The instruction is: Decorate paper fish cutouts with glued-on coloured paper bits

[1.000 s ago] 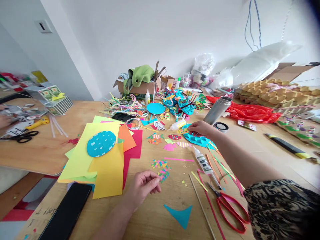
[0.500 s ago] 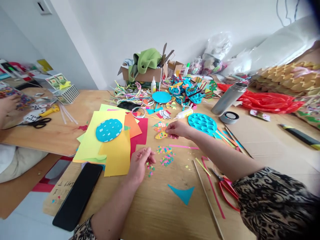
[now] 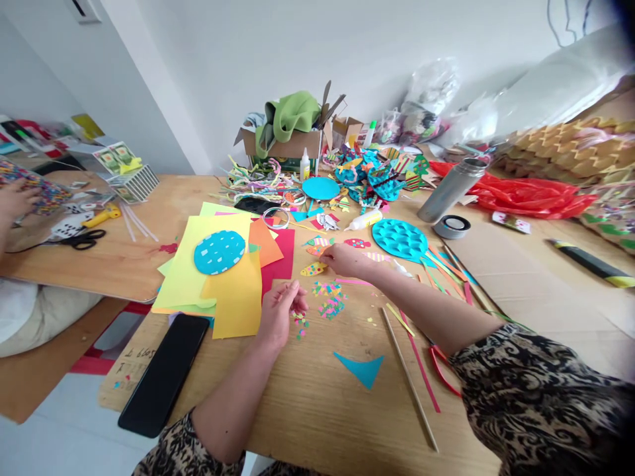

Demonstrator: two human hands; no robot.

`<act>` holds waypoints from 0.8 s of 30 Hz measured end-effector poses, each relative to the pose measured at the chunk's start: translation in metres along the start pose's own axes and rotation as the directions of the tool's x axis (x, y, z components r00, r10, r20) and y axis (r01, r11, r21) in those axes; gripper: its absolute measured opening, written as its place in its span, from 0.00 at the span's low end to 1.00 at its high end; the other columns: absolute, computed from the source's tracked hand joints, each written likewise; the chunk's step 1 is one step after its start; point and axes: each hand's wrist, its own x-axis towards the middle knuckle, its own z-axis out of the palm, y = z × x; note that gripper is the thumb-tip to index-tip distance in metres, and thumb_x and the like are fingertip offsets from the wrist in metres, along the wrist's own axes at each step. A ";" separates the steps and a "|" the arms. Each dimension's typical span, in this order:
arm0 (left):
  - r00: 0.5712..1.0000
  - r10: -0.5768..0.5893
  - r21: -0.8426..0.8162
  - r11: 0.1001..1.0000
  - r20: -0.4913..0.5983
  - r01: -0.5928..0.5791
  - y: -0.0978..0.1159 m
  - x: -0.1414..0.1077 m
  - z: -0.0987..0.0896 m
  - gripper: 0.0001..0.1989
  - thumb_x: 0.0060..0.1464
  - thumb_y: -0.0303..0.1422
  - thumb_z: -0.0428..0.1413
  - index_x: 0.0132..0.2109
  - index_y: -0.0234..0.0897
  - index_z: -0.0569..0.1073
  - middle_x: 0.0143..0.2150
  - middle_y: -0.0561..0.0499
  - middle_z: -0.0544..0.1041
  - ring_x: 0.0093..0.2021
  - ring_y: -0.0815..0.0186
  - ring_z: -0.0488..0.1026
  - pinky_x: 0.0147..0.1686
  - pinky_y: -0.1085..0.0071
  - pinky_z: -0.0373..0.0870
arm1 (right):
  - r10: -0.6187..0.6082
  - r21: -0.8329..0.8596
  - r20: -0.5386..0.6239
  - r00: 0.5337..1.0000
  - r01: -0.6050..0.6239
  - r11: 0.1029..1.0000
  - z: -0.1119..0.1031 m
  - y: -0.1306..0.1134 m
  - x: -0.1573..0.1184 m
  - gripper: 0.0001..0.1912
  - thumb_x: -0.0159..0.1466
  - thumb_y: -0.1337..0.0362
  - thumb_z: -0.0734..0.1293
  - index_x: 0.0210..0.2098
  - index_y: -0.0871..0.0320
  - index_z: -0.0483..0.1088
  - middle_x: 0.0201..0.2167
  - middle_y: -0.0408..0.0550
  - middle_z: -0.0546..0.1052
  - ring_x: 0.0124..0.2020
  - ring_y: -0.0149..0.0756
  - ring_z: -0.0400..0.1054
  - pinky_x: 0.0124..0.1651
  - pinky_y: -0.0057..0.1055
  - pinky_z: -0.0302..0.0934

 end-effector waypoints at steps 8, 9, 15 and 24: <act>1.000 0.020 0.000 1.000 -0.011 -0.020 -0.001 0.003 -0.002 0.19 0.47 0.48 0.62 0.27 0.34 0.74 0.18 0.54 0.71 0.20 0.72 0.67 0.23 0.76 0.61 | -0.100 -0.107 -0.114 0.988 0.088 0.990 0.002 -0.012 -0.022 0.16 0.67 0.66 0.60 0.50 0.60 0.75 0.49 0.58 0.74 0.47 0.42 0.72 0.45 0.29 0.61; 1.000 0.020 0.003 1.000 -0.010 -0.020 -0.001 0.002 -0.002 0.19 0.47 0.48 0.62 0.27 0.34 0.74 0.18 0.54 0.71 0.20 0.71 0.67 0.23 0.76 0.61 | -0.127 -0.108 -0.111 0.986 0.115 0.987 0.003 -0.015 -0.025 0.15 0.67 0.66 0.61 0.48 0.58 0.76 0.47 0.56 0.75 0.47 0.41 0.71 0.46 0.28 0.60; 1.000 0.014 0.031 0.999 -0.008 -0.014 -0.003 0.002 -0.002 0.18 0.47 0.47 0.62 0.27 0.34 0.74 0.18 0.54 0.71 0.20 0.72 0.66 0.23 0.76 0.59 | -0.184 -0.105 -0.131 0.974 0.171 0.980 0.019 -0.030 -0.022 0.12 0.64 0.66 0.64 0.42 0.60 0.78 0.40 0.56 0.78 0.45 0.42 0.72 0.46 0.29 0.60; 0.999 0.034 0.038 0.999 0.015 -0.034 -0.002 0.003 -0.005 0.18 0.45 0.47 0.63 0.28 0.33 0.75 0.19 0.53 0.71 0.20 0.71 0.67 0.23 0.76 0.61 | 0.015 0.154 -0.554 0.832 0.085 0.984 -0.074 -0.011 -0.077 0.15 0.70 0.61 0.59 0.42 0.60 0.76 0.37 0.51 0.79 0.38 0.35 0.73 0.42 0.29 0.64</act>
